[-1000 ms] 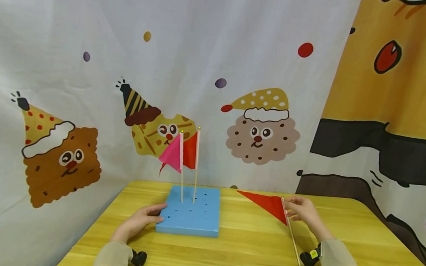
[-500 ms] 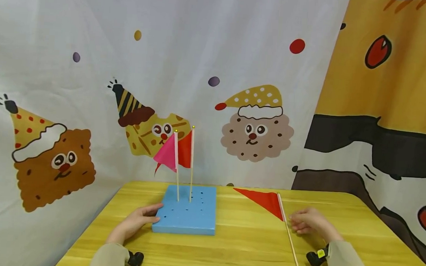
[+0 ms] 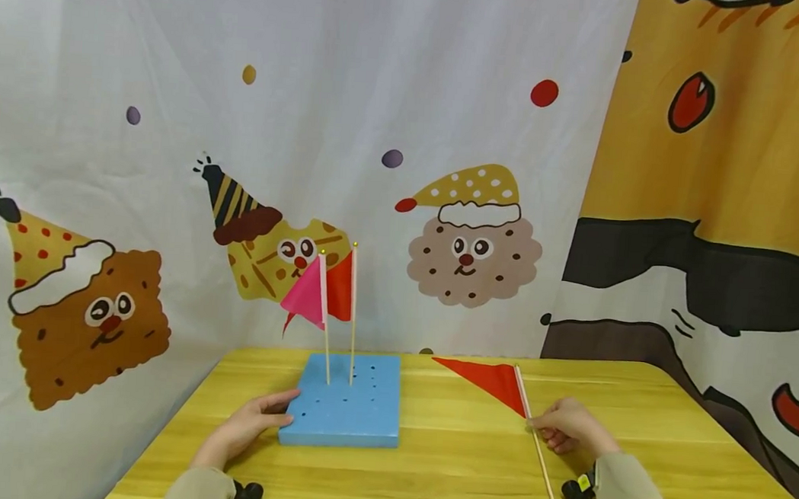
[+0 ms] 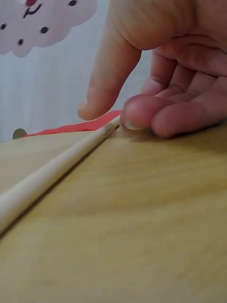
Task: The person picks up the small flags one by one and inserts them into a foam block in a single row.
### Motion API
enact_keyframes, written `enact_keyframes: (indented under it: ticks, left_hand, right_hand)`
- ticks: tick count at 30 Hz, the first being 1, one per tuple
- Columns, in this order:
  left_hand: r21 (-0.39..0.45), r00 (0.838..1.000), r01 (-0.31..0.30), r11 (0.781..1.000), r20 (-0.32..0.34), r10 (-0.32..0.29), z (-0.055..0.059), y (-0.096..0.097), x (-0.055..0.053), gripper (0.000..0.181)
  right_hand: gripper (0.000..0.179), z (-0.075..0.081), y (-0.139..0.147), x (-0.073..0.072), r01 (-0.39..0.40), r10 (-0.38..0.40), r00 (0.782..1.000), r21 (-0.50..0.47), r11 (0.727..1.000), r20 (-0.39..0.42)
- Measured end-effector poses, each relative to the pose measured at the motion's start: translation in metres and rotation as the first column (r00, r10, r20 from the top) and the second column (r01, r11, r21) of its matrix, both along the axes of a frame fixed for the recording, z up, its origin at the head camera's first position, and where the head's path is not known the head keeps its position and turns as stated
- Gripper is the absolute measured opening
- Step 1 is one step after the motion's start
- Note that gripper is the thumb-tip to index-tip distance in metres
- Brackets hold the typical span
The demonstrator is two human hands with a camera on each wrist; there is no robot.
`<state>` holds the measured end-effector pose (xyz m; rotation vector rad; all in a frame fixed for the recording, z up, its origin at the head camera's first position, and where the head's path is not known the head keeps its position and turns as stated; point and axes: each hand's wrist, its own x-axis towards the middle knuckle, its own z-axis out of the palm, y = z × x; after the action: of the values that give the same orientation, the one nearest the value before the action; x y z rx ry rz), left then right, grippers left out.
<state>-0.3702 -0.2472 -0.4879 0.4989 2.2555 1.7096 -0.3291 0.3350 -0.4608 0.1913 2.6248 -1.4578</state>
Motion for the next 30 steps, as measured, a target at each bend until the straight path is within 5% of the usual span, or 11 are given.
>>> enact_keyframes:
  ticks: [6,15,24,30]
  left_hand:
    - [-0.009,1.0,0.004,1.0,-0.019,-0.004,0.004,-0.001,0.0,0.063]
    - [0.007,1.0,0.0,1.0,-0.018,0.0,0.007,0.0,0.001,0.062]
    - [0.006,1.0,0.002,1.0,-0.015,-0.002,0.003,0.0,0.0,0.063]
    - [-0.001,1.0,-0.011,1.0,-0.002,0.011,0.0,0.0,-0.001,0.064]
  right_hand:
    - [0.04,0.005,-0.014,0.001,0.007,-0.003,0.999,0.113,0.994,-0.039]
    - [0.035,0.007,-0.016,0.0,0.011,-0.002,0.998,0.145,0.989,-0.064]
    - [0.018,0.005,-0.008,0.001,0.03,-0.029,0.998,0.027,0.999,-0.048]
    - [0.022,0.004,-0.002,-0.001,0.004,-0.005,1.0,-0.094,0.996,-0.01]
